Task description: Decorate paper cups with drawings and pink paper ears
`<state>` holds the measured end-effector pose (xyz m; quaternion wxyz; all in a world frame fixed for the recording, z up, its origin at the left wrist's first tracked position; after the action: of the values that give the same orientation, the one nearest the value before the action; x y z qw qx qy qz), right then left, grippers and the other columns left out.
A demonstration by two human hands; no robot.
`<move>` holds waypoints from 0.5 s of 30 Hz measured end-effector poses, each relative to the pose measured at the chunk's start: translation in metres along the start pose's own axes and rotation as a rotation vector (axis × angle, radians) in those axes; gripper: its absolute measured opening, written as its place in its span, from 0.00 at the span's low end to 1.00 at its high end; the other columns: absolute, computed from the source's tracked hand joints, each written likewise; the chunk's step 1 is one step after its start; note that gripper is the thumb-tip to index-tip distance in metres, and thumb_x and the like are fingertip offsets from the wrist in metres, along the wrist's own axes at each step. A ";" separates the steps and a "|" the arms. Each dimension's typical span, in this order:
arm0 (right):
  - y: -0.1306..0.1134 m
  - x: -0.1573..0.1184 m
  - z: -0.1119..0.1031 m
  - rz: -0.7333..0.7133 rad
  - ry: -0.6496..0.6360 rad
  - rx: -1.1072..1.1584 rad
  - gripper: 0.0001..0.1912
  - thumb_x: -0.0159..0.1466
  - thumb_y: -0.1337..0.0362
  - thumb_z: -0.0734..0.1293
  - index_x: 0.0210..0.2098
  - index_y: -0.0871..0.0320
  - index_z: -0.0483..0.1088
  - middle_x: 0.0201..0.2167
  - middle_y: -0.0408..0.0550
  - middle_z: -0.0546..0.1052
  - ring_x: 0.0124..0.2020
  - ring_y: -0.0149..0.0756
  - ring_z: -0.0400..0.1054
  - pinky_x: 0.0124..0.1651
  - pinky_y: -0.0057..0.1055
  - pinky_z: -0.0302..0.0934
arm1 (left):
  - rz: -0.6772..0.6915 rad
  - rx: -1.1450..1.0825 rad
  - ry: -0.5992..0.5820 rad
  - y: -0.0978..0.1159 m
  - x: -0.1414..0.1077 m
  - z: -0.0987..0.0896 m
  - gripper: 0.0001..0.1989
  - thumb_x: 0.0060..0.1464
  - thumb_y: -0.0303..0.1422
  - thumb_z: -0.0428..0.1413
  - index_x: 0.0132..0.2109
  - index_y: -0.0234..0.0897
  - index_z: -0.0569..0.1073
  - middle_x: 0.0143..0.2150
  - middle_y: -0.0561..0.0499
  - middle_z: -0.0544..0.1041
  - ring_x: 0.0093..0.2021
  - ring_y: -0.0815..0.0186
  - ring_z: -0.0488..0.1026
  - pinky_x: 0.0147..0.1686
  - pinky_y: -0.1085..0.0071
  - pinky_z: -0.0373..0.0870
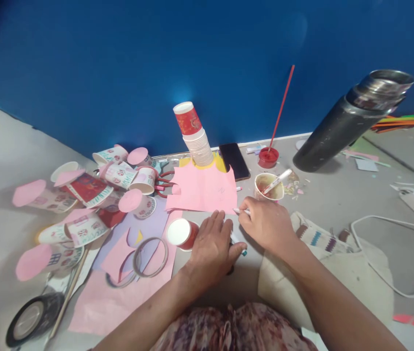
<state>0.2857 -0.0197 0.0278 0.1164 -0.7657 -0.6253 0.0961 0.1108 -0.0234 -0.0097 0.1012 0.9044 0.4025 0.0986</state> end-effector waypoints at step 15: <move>-0.007 -0.003 0.001 -0.006 -0.027 -0.074 0.09 0.63 0.64 0.66 0.34 0.52 0.80 0.26 0.48 0.83 0.27 0.43 0.74 0.31 0.35 0.48 | 0.001 0.029 -0.028 0.002 0.000 0.002 0.31 0.64 0.52 0.61 0.58 0.27 0.73 0.67 0.21 0.73 0.70 0.35 0.70 0.63 0.41 0.71</move>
<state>0.2782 -0.0209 0.0295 0.0797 -0.7662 -0.6321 0.0831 0.1133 -0.0250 -0.0113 0.0936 0.9073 0.4021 0.0803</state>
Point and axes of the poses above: each hand's wrist, its own x-axis towards the middle knuckle, its own z-axis out of the palm, y = z × x, the point moved 1 cm from there along x, towards the middle knuckle
